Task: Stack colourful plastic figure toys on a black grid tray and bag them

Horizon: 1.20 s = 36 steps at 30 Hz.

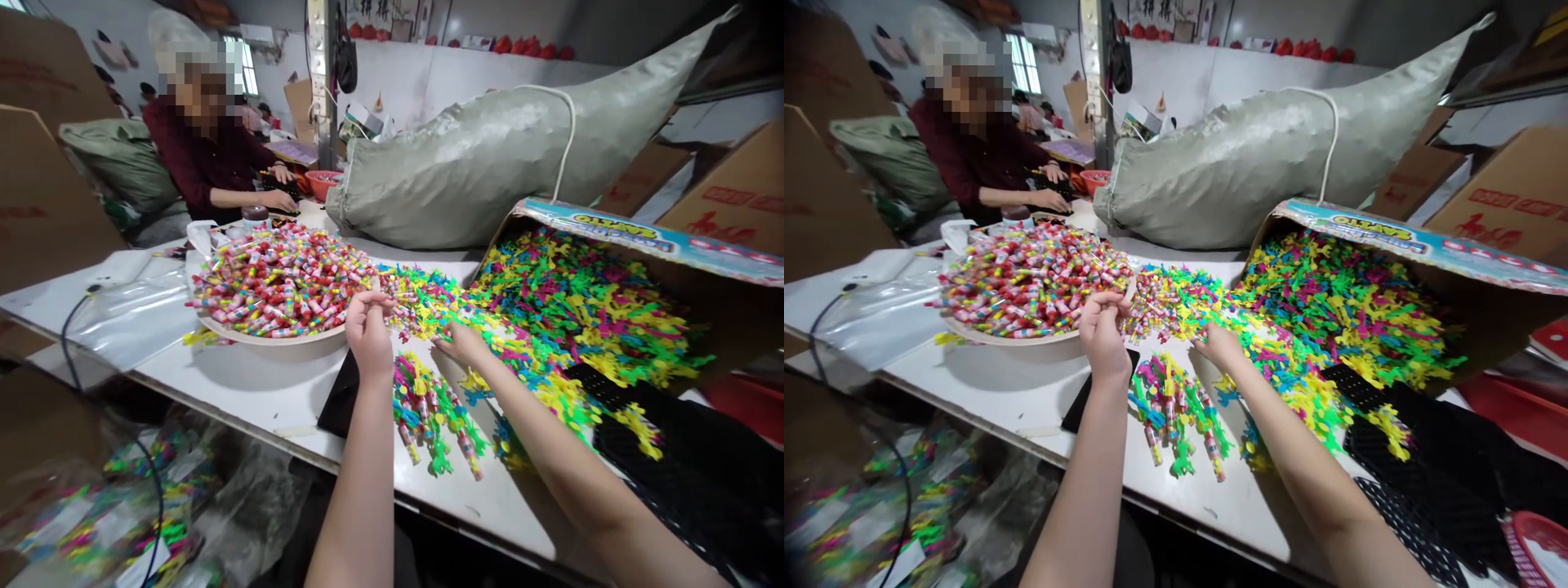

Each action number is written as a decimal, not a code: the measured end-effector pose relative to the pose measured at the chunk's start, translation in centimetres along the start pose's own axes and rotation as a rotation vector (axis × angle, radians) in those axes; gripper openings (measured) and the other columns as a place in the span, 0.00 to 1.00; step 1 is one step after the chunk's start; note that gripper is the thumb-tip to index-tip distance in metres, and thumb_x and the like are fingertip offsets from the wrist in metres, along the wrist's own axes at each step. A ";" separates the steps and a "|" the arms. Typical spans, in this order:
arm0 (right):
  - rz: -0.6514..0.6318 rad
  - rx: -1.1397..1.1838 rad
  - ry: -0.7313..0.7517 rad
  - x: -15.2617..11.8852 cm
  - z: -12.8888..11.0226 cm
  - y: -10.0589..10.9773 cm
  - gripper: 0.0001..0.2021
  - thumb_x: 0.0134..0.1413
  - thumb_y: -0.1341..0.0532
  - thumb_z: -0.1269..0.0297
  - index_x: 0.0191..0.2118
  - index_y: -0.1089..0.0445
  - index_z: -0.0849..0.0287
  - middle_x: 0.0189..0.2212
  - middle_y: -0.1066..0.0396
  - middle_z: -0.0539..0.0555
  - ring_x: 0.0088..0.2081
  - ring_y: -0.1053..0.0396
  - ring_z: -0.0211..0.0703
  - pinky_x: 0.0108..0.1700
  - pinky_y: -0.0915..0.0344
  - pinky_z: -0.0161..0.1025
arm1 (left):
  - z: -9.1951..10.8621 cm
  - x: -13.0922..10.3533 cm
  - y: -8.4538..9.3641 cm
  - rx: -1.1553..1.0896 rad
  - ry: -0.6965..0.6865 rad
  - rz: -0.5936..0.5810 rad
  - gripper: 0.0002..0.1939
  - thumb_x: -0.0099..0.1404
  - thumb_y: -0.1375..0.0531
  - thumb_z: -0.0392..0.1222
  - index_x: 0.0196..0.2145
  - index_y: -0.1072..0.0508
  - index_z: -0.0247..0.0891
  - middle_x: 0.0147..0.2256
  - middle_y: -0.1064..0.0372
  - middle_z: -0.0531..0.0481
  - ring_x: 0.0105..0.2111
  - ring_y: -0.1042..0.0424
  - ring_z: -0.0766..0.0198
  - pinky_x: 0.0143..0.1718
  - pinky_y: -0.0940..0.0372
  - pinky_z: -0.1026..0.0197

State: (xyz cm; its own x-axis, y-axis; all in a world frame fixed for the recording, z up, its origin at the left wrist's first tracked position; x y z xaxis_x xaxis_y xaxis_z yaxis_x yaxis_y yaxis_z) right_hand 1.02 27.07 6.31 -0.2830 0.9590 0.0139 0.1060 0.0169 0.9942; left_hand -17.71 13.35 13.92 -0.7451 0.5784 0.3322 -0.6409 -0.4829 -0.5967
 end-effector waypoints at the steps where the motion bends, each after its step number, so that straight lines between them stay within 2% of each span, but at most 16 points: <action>1: -0.025 -0.041 0.012 -0.1 -0.3 -0.3 0.15 0.50 0.43 0.55 0.39 0.33 0.61 0.33 0.29 0.57 0.35 0.33 0.44 0.34 0.43 0.34 | 0.1 0.0 -0.1 -0.001 -0.004 -0.004 0.05 0.54 0.49 0.34 0.26 0.34 0.36 0.23 0.35 0.54 0.25 0.36 0.71 0.29 0.41 0.68; 3: -0.079 -0.119 0.019 -0.1 -0.8 -1.0 0.14 0.51 0.44 0.54 0.36 0.31 0.60 0.33 0.29 0.58 0.37 0.32 0.46 0.34 0.42 0.35 | 0.1 0.1 0.0 0.006 -0.006 -0.010 0.05 0.53 0.49 0.34 0.25 0.34 0.36 0.23 0.35 0.54 0.25 0.36 0.71 0.29 0.41 0.68; 6: -0.133 -0.193 0.019 0.1 -0.9 -1.3 0.16 0.51 0.45 0.52 0.31 0.30 0.61 0.29 0.29 0.60 0.34 0.32 0.48 0.33 0.41 0.37 | 0.2 0.2 0.3 0.020 -0.011 -0.009 0.05 0.53 0.49 0.34 0.26 0.34 0.36 0.23 0.35 0.54 0.25 0.36 0.70 0.28 0.41 0.67; 9: -0.066 -0.171 0.087 0.4 -1.5 -0.4 0.16 0.52 0.46 0.52 0.36 0.29 0.59 0.31 0.28 0.59 0.34 0.31 0.48 0.34 0.41 0.38 | 0.3 0.2 0.5 0.031 -0.020 0.004 0.05 0.53 0.49 0.34 0.26 0.34 0.36 0.23 0.36 0.53 0.25 0.36 0.70 0.28 0.41 0.67; 11: -0.011 -0.154 0.171 0.6 -2.5 0.1 0.16 0.53 0.46 0.54 0.44 0.32 0.56 0.35 0.28 0.58 0.37 0.31 0.48 0.38 0.41 0.38 | 0.4 0.2 0.5 0.042 -0.022 0.008 0.05 0.53 0.49 0.34 0.26 0.34 0.36 0.24 0.36 0.53 0.25 0.36 0.70 0.28 0.41 0.67; 13: -0.008 -0.178 0.242 0.7 -3.7 0.0 0.18 0.53 0.45 0.56 0.48 0.35 0.56 0.38 0.28 0.57 0.40 0.32 0.48 0.42 0.42 0.39 | 0.5 0.1 0.3 0.047 -0.020 0.001 0.05 0.53 0.49 0.34 0.26 0.34 0.36 0.24 0.36 0.53 0.26 0.36 0.70 0.28 0.41 0.67; 17: -0.025 -0.238 0.262 1.2 -4.9 -0.9 0.18 0.52 0.44 0.54 0.45 0.34 0.58 0.35 0.27 0.57 0.39 0.31 0.48 0.45 0.45 0.40 | 0.9 0.1 0.4 0.056 -0.030 -0.009 0.05 0.54 0.49 0.33 0.26 0.34 0.36 0.23 0.36 0.54 0.26 0.36 0.70 0.28 0.41 0.67; 22: -0.002 -0.295 0.249 2.1 -5.0 -1.2 0.14 0.56 0.49 0.59 0.39 0.31 0.60 0.32 0.27 0.59 0.37 0.31 0.47 0.44 0.46 0.40 | 1.2 0.3 0.9 0.062 -0.051 0.017 0.05 0.53 0.49 0.33 0.26 0.34 0.36 0.23 0.36 0.54 0.25 0.36 0.71 0.29 0.42 0.68; 28: -0.031 -0.320 0.272 2.8 -4.7 -0.5 0.09 0.49 0.43 0.68 0.36 0.29 0.61 0.30 0.27 0.58 0.36 0.31 0.48 0.44 0.45 0.41 | 1.2 0.5 1.2 0.048 -0.041 0.018 0.04 0.53 0.49 0.33 0.26 0.34 0.37 0.24 0.36 0.54 0.25 0.36 0.70 0.29 0.41 0.67; 31: -0.022 -0.311 0.253 2.8 -4.5 0.1 0.09 0.48 0.44 0.70 0.35 0.28 0.60 0.30 0.27 0.58 0.35 0.30 0.47 0.44 0.44 0.41 | 1.0 0.6 1.5 0.006 -0.020 0.035 0.04 0.52 0.48 0.33 0.26 0.34 0.36 0.23 0.36 0.54 0.25 0.37 0.71 0.28 0.42 0.68; 36: 0.015 -0.273 0.241 2.7 -4.1 0.7 0.09 0.51 0.45 0.70 0.33 0.27 0.59 0.29 0.27 0.57 0.34 0.31 0.44 0.44 0.44 0.40 | 0.8 0.6 1.7 -0.011 -0.024 0.042 0.04 0.52 0.48 0.32 0.26 0.34 0.36 0.23 0.35 0.55 0.25 0.36 0.71 0.28 0.42 0.68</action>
State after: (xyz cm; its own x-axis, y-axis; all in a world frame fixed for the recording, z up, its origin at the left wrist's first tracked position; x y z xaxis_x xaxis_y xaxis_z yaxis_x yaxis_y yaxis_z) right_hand -3.54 28.49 7.43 -0.5034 0.8638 0.0208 -0.1377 -0.1039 0.9850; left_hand -19.36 12.33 13.66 -0.7758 0.5417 0.3236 -0.6067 -0.4994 -0.6185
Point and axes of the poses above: each hand's wrist, its own x-axis towards the middle knuckle, its own y-axis out of the back of the hand, z = x × y, the point moved 6 cm from there along x, towards the middle knuckle
